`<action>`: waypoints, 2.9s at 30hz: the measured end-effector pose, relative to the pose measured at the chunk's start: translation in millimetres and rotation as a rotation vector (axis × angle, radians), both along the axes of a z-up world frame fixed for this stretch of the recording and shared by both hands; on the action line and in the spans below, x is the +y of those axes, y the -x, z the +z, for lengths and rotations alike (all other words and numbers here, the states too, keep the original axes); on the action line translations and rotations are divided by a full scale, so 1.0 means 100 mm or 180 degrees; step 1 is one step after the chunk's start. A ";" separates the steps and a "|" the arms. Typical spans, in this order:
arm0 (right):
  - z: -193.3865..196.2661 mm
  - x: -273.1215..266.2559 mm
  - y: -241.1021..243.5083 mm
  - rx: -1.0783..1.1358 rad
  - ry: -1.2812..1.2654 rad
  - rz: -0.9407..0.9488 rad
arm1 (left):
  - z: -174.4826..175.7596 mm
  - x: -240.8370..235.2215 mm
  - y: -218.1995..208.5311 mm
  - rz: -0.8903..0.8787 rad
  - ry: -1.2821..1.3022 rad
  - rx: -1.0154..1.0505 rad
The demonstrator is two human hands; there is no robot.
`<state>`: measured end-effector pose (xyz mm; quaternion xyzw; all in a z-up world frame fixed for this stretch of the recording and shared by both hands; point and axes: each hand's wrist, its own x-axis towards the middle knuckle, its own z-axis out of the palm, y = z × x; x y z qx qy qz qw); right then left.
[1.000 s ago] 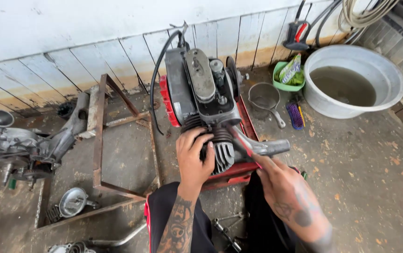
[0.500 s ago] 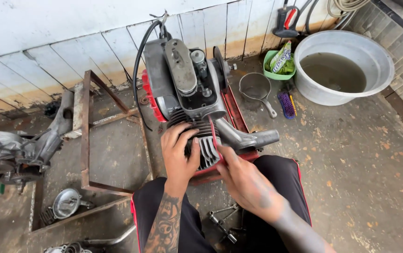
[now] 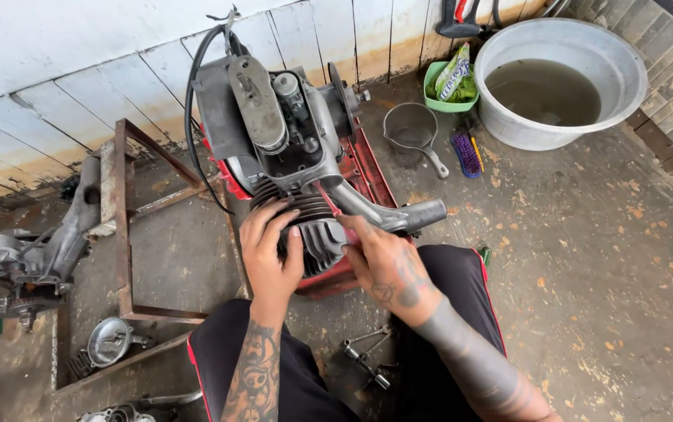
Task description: Cleaning the cooling fins of a motorcycle engine cylinder using a brush and a screwdriver
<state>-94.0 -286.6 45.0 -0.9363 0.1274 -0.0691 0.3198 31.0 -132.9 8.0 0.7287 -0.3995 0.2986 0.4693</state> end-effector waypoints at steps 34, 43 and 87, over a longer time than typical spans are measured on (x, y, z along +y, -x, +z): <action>-0.14 0.12 0.09 -0.0238 0.0853 -0.0546 | -0.02 0.03 -0.04 -0.0105 0.0127 -0.0020; -0.13 0.18 -0.03 -0.0892 0.0855 -0.0306 | 0.01 0.03 -0.02 -0.0052 0.0056 -0.0048; 0.29 0.10 0.29 -0.0025 0.0970 -0.0576 | -0.06 0.04 -0.06 -0.0103 0.0193 -0.0016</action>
